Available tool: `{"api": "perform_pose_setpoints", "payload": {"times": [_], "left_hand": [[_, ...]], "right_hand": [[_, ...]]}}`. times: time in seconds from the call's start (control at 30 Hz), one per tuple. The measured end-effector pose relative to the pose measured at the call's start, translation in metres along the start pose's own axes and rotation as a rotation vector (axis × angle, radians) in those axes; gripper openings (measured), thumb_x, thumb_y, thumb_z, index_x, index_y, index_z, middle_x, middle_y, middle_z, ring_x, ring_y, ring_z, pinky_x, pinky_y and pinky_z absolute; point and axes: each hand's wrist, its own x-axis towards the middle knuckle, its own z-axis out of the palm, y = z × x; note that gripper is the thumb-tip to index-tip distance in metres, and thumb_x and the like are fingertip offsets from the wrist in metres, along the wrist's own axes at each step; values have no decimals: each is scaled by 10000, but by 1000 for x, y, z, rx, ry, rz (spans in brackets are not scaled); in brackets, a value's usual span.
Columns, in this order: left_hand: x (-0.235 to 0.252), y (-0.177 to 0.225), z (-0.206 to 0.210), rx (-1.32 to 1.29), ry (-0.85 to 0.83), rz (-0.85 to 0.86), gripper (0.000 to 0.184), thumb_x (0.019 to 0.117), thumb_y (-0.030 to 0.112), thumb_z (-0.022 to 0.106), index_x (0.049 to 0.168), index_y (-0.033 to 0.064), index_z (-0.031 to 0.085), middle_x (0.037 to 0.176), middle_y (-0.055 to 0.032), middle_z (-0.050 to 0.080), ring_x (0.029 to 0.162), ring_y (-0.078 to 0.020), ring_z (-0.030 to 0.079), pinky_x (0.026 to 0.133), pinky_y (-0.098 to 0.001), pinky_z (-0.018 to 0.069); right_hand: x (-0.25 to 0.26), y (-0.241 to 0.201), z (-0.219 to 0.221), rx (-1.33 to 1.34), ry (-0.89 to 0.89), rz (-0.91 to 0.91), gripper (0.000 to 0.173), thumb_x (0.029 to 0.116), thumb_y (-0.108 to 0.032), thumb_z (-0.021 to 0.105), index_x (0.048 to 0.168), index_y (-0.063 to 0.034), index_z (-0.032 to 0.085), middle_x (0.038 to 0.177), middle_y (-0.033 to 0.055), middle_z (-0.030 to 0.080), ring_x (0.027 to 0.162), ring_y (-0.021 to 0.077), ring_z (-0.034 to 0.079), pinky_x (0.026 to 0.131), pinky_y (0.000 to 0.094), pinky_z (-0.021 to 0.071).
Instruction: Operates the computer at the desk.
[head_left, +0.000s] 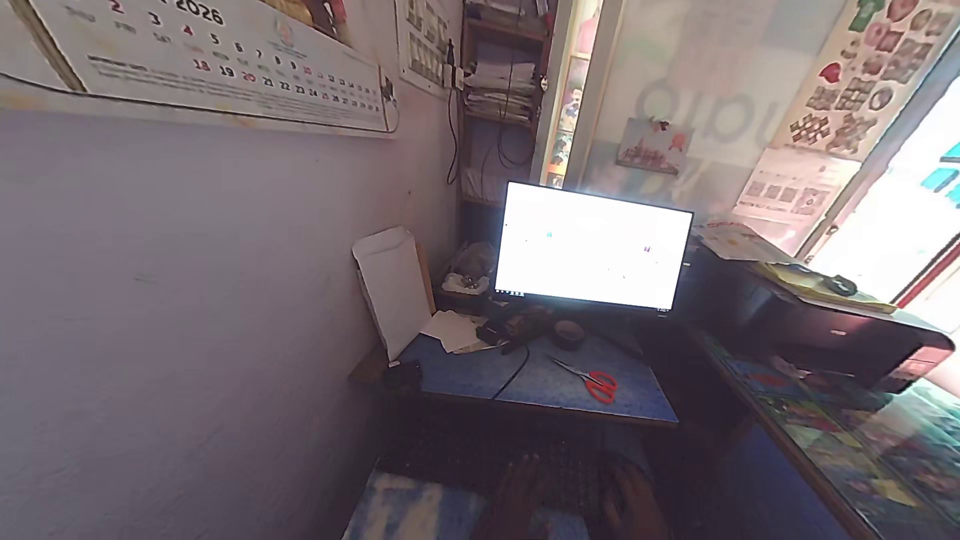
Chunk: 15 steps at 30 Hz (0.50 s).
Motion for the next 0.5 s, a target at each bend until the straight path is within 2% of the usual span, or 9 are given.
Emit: {"api": "perform_pose_setpoints", "payload": {"times": [0.23, 0.5], "left_hand": [[0, 2, -6, -33, -22, 0, 622, 1047, 522, 446, 1538, 140, 465, 1661, -108, 328, 1561, -291, 242, 1273, -518, 160], [-1, 1, -4, -25, -37, -6, 612, 1054, 509, 438, 1526, 122, 478, 1666, -96, 321, 1563, -274, 242, 1276, -502, 161]], "right_hand": [[-1, -1, -1, -4, -10, 3, 525, 934, -299, 615, 1414, -86, 622, 1479, 182, 563, 1386, 371, 521, 1150, 515, 425], [0, 2, 4, -25, 60, -60, 448, 926, -272, 615, 1345, -131, 687, 1437, 162, 601, 1337, 355, 566, 1108, 507, 469]]}}
